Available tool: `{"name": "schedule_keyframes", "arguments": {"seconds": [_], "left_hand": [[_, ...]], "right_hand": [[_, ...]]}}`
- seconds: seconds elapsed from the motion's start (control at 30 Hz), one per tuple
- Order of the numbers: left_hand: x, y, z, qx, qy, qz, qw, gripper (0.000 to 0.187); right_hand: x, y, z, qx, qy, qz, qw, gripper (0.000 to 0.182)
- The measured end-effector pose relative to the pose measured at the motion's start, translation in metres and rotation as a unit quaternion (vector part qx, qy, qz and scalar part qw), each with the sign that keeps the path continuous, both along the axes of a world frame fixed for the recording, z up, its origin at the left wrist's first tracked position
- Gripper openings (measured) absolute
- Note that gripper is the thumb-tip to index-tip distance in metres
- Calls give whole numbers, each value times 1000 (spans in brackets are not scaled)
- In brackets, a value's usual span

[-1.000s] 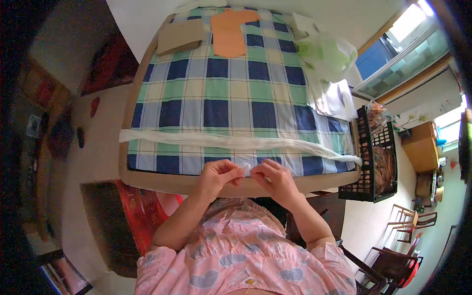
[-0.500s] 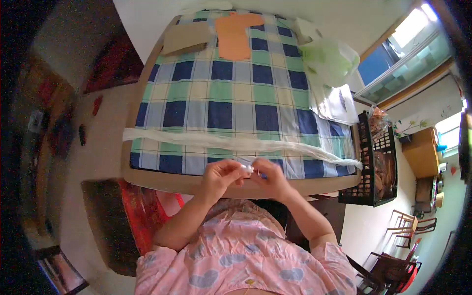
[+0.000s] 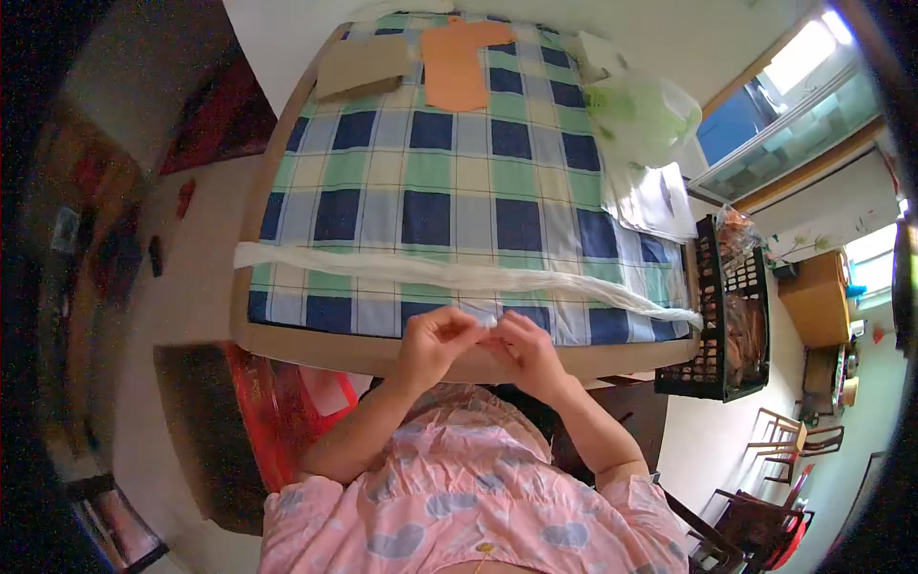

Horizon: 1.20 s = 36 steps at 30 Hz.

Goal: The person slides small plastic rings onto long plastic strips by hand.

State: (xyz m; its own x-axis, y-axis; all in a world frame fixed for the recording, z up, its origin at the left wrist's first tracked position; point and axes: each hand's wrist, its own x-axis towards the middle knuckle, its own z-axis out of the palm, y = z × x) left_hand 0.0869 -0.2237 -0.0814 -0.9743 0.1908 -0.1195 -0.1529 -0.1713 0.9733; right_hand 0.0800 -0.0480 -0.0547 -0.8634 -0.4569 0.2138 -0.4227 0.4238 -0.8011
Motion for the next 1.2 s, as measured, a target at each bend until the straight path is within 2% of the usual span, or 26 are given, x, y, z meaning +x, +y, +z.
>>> {"name": "schedule_keyframes", "arguments": {"seconds": [0.07,0.13,0.17,0.23,0.27,0.33,0.37,0.47,0.5,0.57,0.67,0.77,0.83,0.87,0.9,0.93,0.97,1.07,1.2], "left_hand": [[-1,2,1,-42,-13,33,999,10],[-1,-1,8,-138,55,-20,989,10],[-1,-3,11,-185,91,-47,977,10],[-3,-7,17,-168,148,-90,970,10],[-4,-8,19,-159,176,-109,965,10],[-5,-5,12,-10,55,-51,997,11],[-6,-3,6,66,-6,-19,998,11],[-10,3,-8,24,-54,19,998,10],[-11,5,-6,-62,15,24,998,8],[-10,8,-2,-226,156,30,961,5],[-8,7,-6,-352,404,-3,845,4],[-9,13,-5,-327,468,-21,821,5],[-11,18,-5,-238,296,-2,925,6],[-12,19,-6,-191,204,9,960,7],[-14,17,-7,-142,119,-3,983,7],[-16,15,-8,-91,34,-15,995,8],[-18,14,-8,-37,-50,-27,998,9],[-22,12,-4,64,-129,-45,989,12],[-22,10,-10,133,-171,-66,974,11]], "right_hand": [[4,1,11,72,81,34,994,9],[4,0,23,122,158,47,979,10],[-2,3,26,107,133,50,984,10],[-14,9,32,75,88,59,992,10],[-15,10,27,24,24,40,999,9],[-18,10,13,-78,-103,9,992,9],[-17,7,10,-48,-60,6,997,9],[-8,-4,7,43,62,-7,997,11],[-6,-3,11,79,101,-7,992,12],[-5,1,20,123,142,-3,982,16],[-8,8,22,24,42,-27,998,14],[-15,20,5,-17,-86,-38,995,13],[-14,23,17,-124,-154,-89,976,15],[-13,25,20,-177,-189,-112,959,16],[-18,31,14,-114,-160,-134,971,21],[-18,33,11,-111,-142,-115,977,21],[-18,34,9,-108,-123,-97,982,22],[-14,26,6,-106,-127,-76,983,22],[-10,20,-12,-62,-175,-87,979,22]]}}
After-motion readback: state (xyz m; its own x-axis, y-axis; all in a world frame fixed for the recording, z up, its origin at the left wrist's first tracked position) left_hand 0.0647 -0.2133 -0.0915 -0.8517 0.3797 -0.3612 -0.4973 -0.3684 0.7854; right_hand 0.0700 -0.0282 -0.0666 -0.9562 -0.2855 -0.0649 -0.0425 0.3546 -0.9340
